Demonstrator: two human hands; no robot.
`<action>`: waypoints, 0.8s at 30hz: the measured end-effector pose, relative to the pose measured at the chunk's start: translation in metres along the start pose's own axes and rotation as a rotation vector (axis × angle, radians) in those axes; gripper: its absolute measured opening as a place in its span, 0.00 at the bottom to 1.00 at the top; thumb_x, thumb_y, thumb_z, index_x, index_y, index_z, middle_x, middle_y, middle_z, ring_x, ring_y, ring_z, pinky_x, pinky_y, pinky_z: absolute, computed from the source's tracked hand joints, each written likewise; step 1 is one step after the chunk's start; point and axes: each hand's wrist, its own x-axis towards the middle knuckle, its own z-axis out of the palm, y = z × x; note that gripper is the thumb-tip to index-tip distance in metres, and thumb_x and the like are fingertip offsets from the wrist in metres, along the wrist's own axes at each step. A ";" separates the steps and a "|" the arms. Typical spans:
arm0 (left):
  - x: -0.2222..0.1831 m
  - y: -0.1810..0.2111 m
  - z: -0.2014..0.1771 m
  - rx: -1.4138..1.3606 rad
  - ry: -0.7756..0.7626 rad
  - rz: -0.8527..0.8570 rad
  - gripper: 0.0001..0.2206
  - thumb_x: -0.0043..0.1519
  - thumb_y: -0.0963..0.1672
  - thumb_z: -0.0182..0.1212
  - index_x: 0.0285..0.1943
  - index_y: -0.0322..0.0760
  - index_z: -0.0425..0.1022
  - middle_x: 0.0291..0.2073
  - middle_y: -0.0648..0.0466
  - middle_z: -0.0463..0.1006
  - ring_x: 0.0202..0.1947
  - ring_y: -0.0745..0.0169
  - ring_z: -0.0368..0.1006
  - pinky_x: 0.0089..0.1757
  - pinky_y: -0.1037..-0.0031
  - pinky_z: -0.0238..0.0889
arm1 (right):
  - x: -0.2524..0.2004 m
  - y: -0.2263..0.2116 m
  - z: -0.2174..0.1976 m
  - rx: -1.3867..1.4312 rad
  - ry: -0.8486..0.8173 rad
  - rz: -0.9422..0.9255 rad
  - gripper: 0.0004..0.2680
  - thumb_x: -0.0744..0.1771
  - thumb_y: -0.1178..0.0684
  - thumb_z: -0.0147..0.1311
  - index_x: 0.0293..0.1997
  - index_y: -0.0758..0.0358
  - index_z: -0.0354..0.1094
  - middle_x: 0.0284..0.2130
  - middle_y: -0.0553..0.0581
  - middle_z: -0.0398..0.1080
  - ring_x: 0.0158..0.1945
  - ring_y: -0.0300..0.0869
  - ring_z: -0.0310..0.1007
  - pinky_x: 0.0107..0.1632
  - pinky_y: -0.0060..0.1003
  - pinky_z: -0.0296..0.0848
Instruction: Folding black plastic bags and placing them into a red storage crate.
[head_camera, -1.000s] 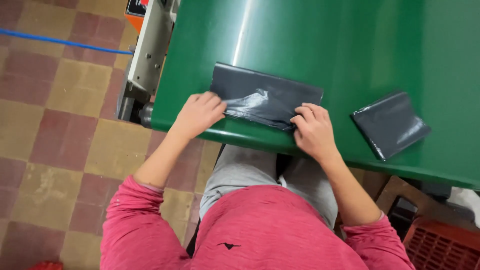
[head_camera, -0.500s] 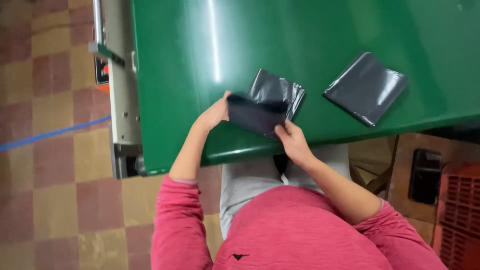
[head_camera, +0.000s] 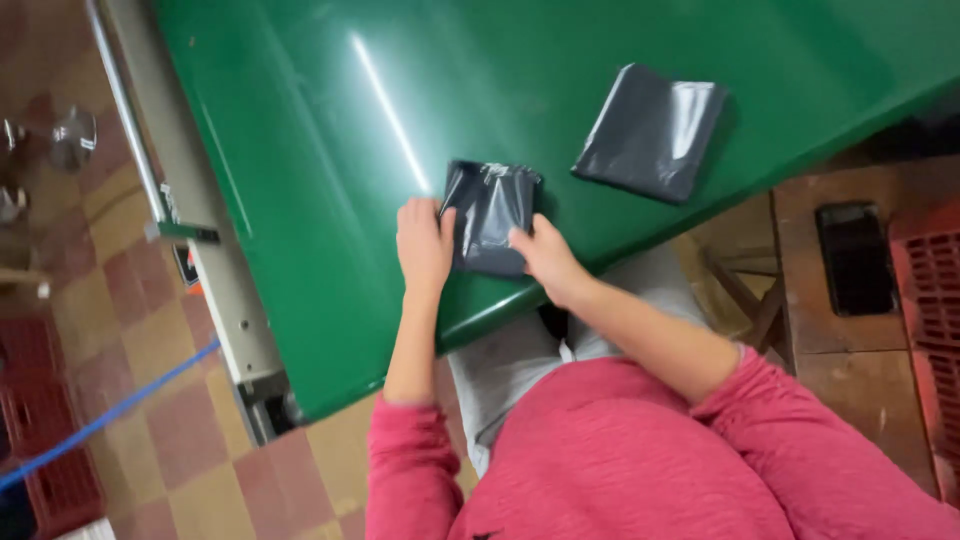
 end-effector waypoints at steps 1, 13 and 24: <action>0.004 0.008 -0.009 -0.040 -0.005 0.036 0.10 0.64 0.45 0.66 0.45 0.34 0.72 0.40 0.44 0.74 0.44 0.37 0.71 0.43 0.55 0.65 | -0.004 -0.002 -0.001 -0.289 0.116 -0.069 0.14 0.73 0.51 0.51 0.62 0.72 0.59 0.49 0.67 0.71 0.45 0.49 0.69 0.43 0.48 0.69; 0.097 0.196 0.071 -0.485 0.029 -0.186 0.11 0.68 0.48 0.58 0.48 0.37 0.72 0.35 0.44 0.80 0.35 0.40 0.78 0.37 0.57 0.69 | -0.036 -0.150 -0.111 -0.746 0.709 -1.148 0.21 0.75 0.59 0.50 0.78 0.62 0.46 0.37 0.58 0.63 0.34 0.43 0.65 0.42 0.34 0.71; 0.116 0.208 0.153 0.088 -0.181 -0.026 0.22 0.62 0.55 0.61 0.50 0.36 0.67 0.46 0.45 0.74 0.48 0.39 0.71 0.38 0.52 0.70 | -0.016 -0.179 -0.127 -1.392 1.042 -0.918 0.22 0.65 0.59 0.56 0.68 0.67 0.56 0.53 0.65 0.68 0.55 0.59 0.66 0.56 0.53 0.65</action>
